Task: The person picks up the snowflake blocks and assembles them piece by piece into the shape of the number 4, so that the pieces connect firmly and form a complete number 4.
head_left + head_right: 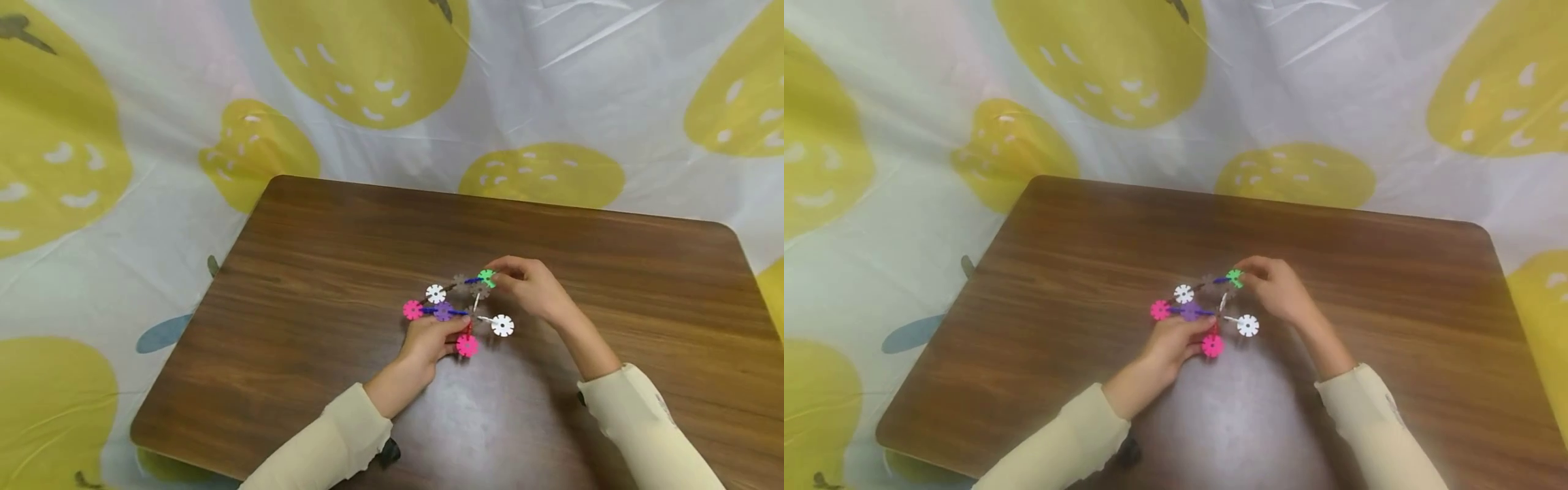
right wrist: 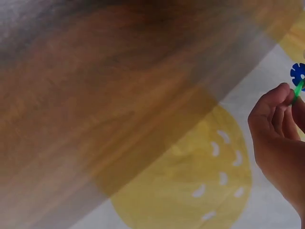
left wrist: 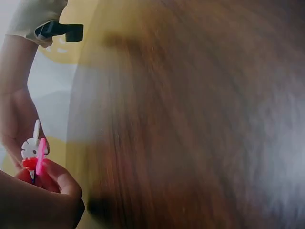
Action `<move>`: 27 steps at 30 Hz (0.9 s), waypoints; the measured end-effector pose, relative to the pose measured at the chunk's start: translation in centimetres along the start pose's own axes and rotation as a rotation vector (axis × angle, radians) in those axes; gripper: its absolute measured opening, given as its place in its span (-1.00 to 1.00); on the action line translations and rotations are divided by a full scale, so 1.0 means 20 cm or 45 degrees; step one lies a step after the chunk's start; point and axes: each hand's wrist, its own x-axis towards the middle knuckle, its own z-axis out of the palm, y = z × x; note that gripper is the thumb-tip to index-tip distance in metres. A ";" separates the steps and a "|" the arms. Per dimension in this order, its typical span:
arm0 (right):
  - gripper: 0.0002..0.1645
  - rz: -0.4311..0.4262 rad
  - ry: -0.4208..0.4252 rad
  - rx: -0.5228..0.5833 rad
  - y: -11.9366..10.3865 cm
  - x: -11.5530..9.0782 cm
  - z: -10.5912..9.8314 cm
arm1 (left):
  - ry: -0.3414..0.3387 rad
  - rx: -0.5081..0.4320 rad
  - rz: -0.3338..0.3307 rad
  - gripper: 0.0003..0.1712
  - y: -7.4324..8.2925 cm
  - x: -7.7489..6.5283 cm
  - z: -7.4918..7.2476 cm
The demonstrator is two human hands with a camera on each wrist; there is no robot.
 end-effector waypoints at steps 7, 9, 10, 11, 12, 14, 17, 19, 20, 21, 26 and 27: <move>-0.68 0.083 -0.091 0.094 0.03 0.01 0.08 | -0.043 0.071 -0.049 -0.67 0.02 -0.04 -0.08; -0.67 0.077 -0.099 0.091 0.04 0.01 0.09 | -0.053 0.073 -0.056 -0.66 0.03 -0.05 -0.09; -0.67 0.076 -0.103 0.086 0.04 0.02 0.09 | -0.056 0.065 -0.063 -0.66 0.03 -0.06 -0.10; -0.68 0.077 -0.105 0.080 0.04 0.02 0.10 | -0.057 0.054 -0.070 -0.66 0.03 -0.07 -0.11; -0.68 0.075 -0.107 0.073 0.04 0.02 0.10 | -0.059 0.043 -0.080 -0.66 0.03 -0.08 -0.12; -0.68 0.079 -0.115 0.069 0.04 0.02 0.12 | -0.061 0.019 -0.101 -0.67 0.03 -0.10 -0.14; -0.69 0.089 -0.123 0.060 0.05 0.02 0.13 | -0.058 -0.027 -0.123 -0.68 0.03 -0.13 -0.16; -0.69 0.091 -0.127 0.053 0.05 0.03 0.14 | -0.049 -0.052 -0.122 -0.68 0.04 -0.17 -0.18; -0.70 0.093 -0.128 0.050 0.05 0.03 0.15 | -0.041 -0.057 -0.121 -0.67 0.04 -0.18 -0.18; -0.70 0.094 -0.130 0.045 0.05 0.03 0.15 | -0.034 -0.065 -0.115 -0.64 0.05 -0.20 -0.19; -0.69 0.111 -0.140 0.023 0.05 0.03 0.15 | -0.047 -0.001 -0.031 -0.26 0.06 -0.31 -0.19; -0.69 0.116 -0.144 0.019 0.05 0.03 0.15 | -0.051 0.048 -0.007 -0.20 0.05 -0.33 -0.20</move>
